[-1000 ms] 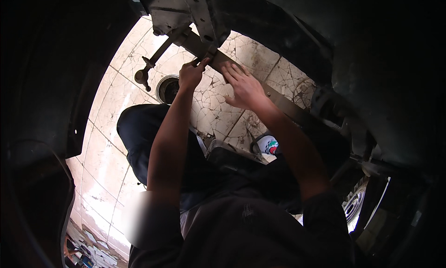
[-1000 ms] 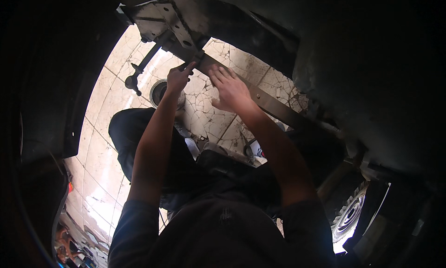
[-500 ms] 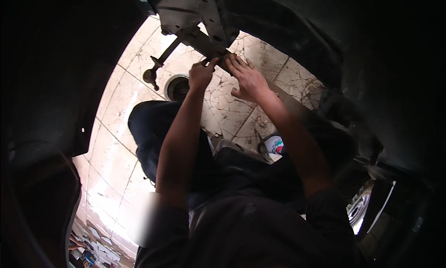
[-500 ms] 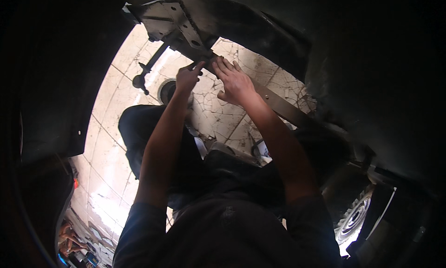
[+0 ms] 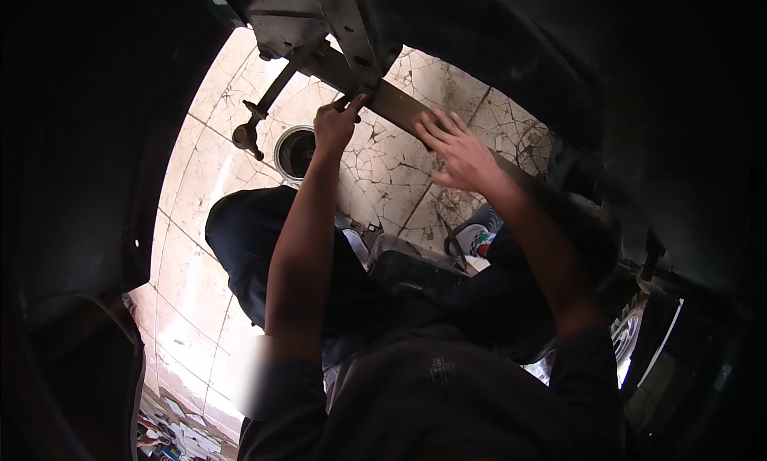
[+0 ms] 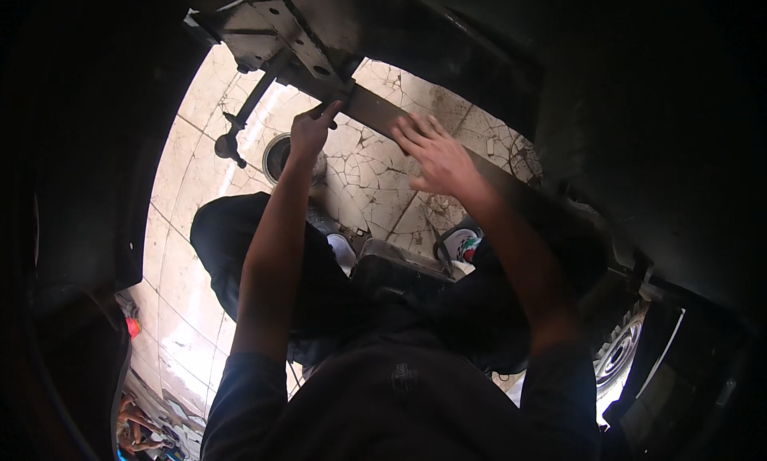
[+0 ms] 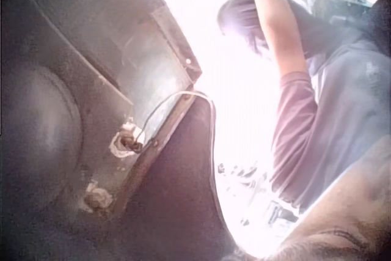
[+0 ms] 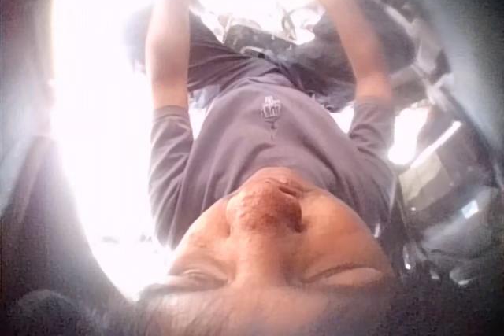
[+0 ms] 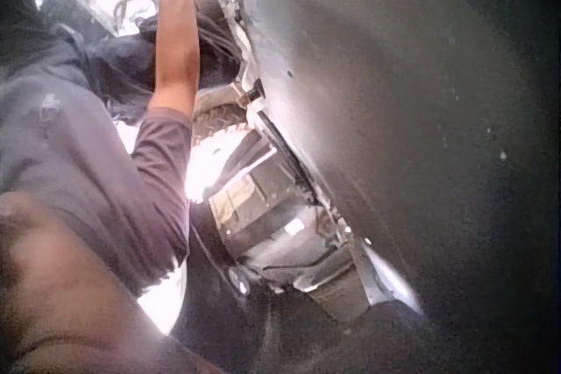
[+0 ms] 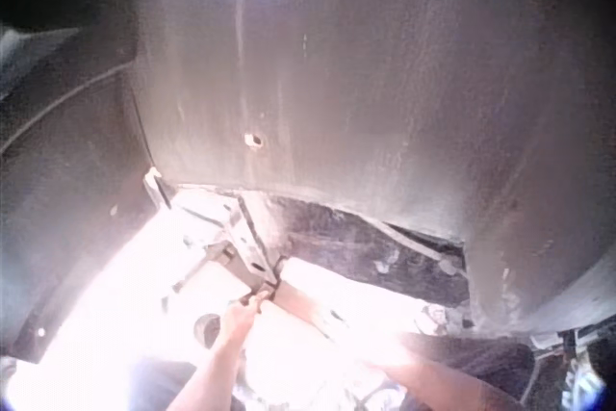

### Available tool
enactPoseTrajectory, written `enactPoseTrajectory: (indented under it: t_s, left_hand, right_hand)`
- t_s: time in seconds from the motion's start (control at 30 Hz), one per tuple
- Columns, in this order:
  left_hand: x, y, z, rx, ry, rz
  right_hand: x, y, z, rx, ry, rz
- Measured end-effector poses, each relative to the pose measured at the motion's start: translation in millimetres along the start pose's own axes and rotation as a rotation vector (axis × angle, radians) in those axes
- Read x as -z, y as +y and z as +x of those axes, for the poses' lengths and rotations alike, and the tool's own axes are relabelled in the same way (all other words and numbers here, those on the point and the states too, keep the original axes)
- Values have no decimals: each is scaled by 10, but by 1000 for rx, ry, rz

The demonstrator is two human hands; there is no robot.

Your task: The person sits on the floor under a vehicle and sands a metal beam with sandpaper. They repeatedly rub the sandpaper along the beam's surface, adjusting grip and position to cover different areas.

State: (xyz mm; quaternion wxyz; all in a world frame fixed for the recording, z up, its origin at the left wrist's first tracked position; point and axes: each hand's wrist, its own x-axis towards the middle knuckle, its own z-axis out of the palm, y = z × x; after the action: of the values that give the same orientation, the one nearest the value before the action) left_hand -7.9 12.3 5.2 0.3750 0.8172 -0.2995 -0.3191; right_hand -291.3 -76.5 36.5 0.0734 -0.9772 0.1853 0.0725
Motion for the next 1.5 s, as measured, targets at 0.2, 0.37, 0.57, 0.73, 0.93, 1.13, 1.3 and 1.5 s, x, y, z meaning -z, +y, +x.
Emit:
enactPoseTrajectory:
  t_s: [0.2,0.37,0.57,0.73,0.93,1.13,1.3,1.5]
  left_hand:
    - [-57,-106,136,19,20,-2]
    - [21,-87,115,3,9,77]
    - [-8,-59,50,-1,8,41]
    - [36,-59,43,-14,0,63]
    - [77,7,78,-37,-23,159]
    - [27,-47,75,-23,-4,117]
    - [46,-25,40,-38,2,102]
    - [-16,104,-6,-79,52,112]
  right_hand:
    - [161,-334,714,8,115,15]
    - [114,-179,216,4,19,-73]
    - [-29,-88,-198,-74,-84,-50]
    - [69,-339,358,-55,29,6]
    - [156,-552,685,-90,54,-12]
    - [-7,-258,17,-177,-32,1]
    - [-75,-243,-131,-162,-31,-5]
    - [-51,-331,683,-115,172,67]
